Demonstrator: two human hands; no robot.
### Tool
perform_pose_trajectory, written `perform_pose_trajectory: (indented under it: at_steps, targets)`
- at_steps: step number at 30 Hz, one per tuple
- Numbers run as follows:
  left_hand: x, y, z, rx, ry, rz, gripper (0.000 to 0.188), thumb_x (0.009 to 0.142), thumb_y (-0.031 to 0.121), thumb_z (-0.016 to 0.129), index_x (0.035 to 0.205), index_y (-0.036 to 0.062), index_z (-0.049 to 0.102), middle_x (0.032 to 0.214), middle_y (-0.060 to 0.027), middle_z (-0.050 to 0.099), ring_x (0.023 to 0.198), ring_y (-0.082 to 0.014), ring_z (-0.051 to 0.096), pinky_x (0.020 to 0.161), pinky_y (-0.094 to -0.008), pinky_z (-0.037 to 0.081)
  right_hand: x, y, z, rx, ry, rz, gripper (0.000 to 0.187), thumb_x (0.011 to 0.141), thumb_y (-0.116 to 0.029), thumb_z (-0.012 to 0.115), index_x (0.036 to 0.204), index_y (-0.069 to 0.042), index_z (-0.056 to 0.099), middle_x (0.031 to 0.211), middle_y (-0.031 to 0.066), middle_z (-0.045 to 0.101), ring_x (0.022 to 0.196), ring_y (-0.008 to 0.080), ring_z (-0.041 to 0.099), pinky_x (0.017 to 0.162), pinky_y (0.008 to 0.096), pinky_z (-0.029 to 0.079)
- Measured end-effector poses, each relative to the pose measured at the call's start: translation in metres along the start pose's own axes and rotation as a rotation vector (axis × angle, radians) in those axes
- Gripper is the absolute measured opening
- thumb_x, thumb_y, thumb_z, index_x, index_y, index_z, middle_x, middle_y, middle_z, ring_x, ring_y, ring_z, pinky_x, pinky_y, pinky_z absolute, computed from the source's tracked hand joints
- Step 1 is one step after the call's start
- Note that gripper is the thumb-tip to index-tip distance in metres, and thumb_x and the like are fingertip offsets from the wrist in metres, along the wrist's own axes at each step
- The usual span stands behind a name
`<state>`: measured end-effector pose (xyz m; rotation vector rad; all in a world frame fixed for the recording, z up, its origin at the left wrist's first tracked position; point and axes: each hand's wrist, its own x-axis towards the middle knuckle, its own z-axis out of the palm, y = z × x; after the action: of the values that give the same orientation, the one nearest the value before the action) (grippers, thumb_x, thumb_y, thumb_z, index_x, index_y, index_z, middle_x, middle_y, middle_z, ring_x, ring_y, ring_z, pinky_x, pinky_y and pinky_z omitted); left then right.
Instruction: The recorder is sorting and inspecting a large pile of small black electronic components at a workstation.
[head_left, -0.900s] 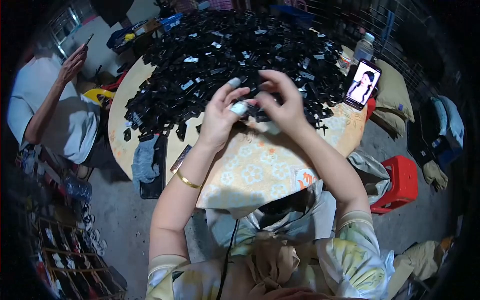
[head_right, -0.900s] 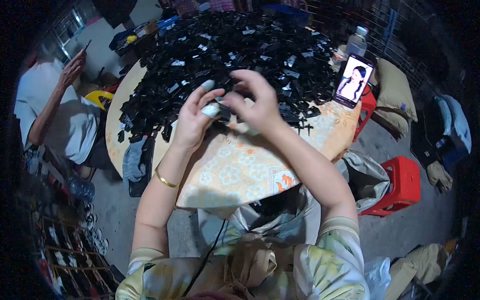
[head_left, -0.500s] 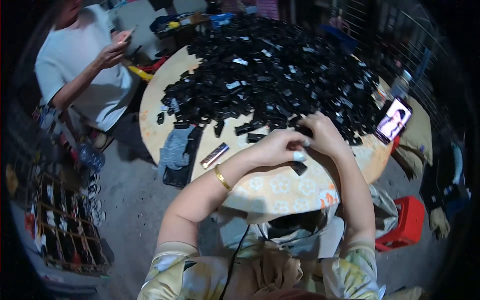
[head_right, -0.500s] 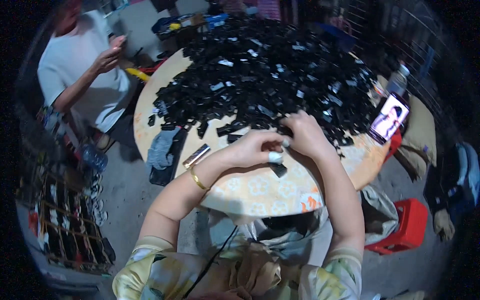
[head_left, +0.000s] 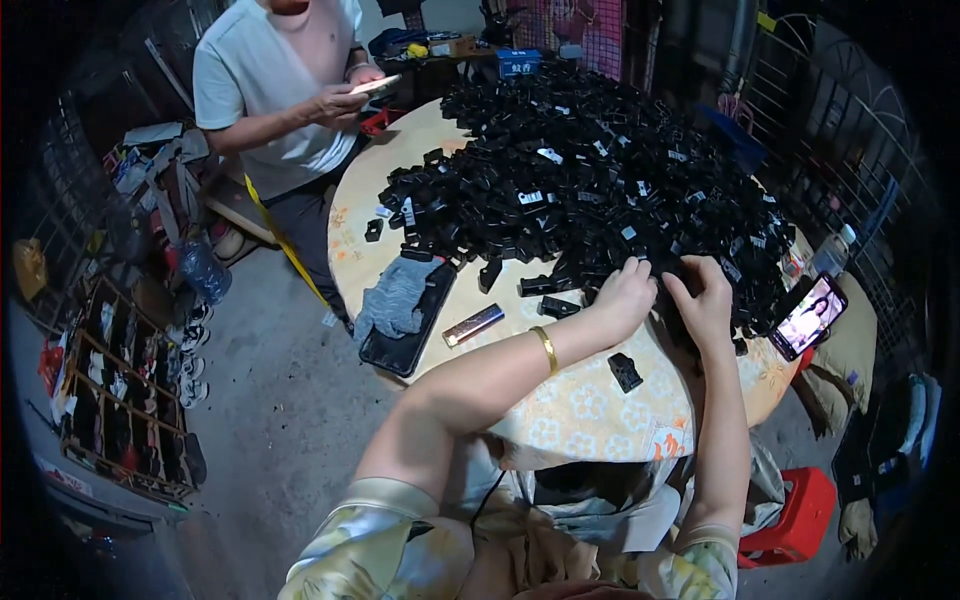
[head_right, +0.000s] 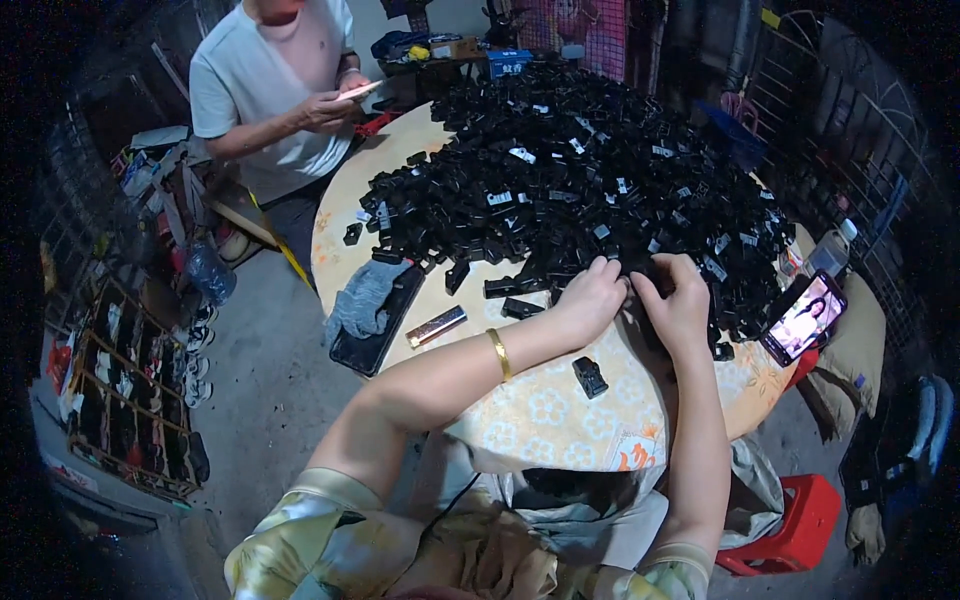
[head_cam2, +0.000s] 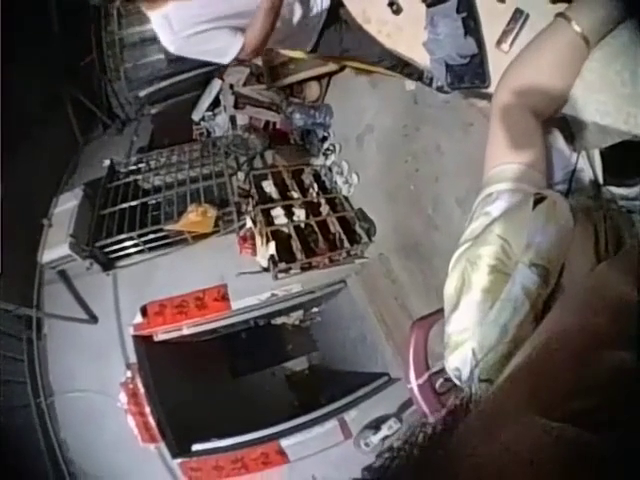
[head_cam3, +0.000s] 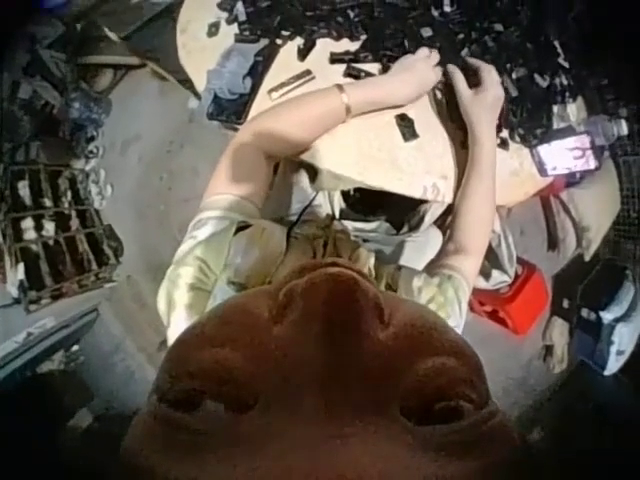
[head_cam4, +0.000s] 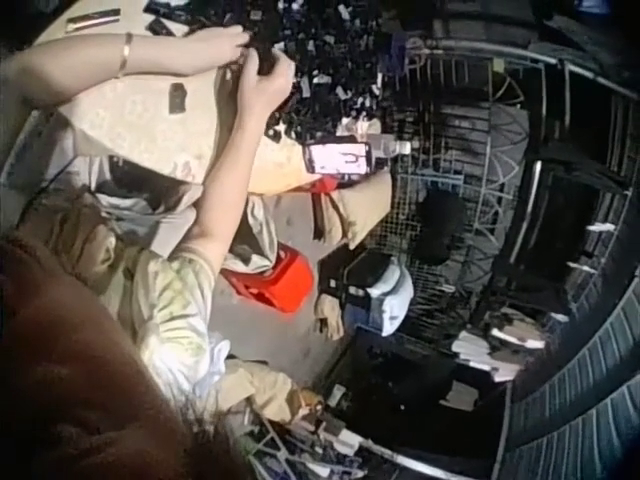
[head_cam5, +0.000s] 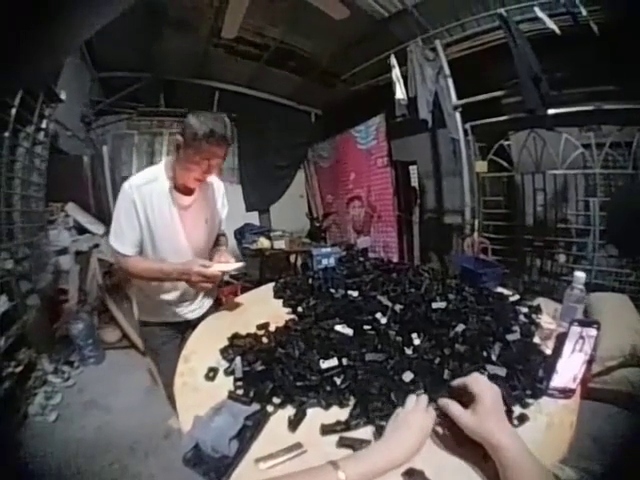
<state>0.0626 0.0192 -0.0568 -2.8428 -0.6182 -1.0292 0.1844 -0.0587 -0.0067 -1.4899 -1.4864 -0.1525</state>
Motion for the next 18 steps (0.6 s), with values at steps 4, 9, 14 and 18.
perform_pose_trajectory:
  at_steps: [4, 9, 14, 18]
  targets:
    - [-0.002, 0.001, 0.0, 0.044, -0.053, -0.077, 0.017, 0.072, 0.007, 0.056, 0.085, -0.0018, 0.059, 0.093, -0.0155, 0.052, 0.092, -0.0288, 0.047, 0.072, -0.0306, 0.048, -0.002, -0.001, 0.008, 0.296, -0.029, 0.084, 0.035, 0.075, -0.008, 0.067, 0.107, -0.003, 0.054, 0.076, 0.0026, 0.057, 0.065, 0.009, 0.054, 0.061, 0.0229, 0.046]
    - [-0.008, 0.003, -0.024, -0.243, -0.004, -0.137, 0.031, 0.071, -0.001, 0.054, 0.101, -0.0047, 0.053, 0.092, -0.0189, 0.053, 0.091, -0.0343, 0.049, 0.077, -0.04, 0.046, -0.003, 0.007, 0.007, 0.627, -0.006, 0.191, 0.035, 0.082, 0.0, 0.057, 0.116, 0.0, 0.049, 0.101, 0.0059, 0.054, 0.083, 0.01, 0.054, 0.072, 0.0227, 0.049]
    - [0.005, -0.006, -0.053, -1.48, 0.028, -0.625, 0.034, 0.081, -0.008, 0.049, 0.114, -0.0021, 0.049, 0.099, -0.0052, 0.056, 0.085, -0.0087, 0.056, 0.067, -0.0209, 0.047, -0.014, -0.001, 0.014, 0.698, -0.071, 0.2, 0.032, 0.081, -0.002, 0.061, 0.112, 0.002, 0.054, 0.099, 0.0058, 0.06, 0.088, 0.0107, 0.057, 0.079, 0.0233, 0.047]
    - [0.004, -0.01, -0.059, -1.649, 0.067, -0.687, 0.036, 0.084, -0.004, 0.049, 0.12, 0.0035, 0.048, 0.101, -0.0063, 0.056, 0.087, -0.0115, 0.057, 0.072, -0.0216, 0.05, -0.016, -0.014, 0.015, 0.59, -0.057, 0.223, 0.032, 0.08, -0.003, 0.062, 0.111, 0.001, 0.056, 0.097, 0.0055, 0.061, 0.088, 0.011, 0.057, 0.079, 0.0236, 0.045]
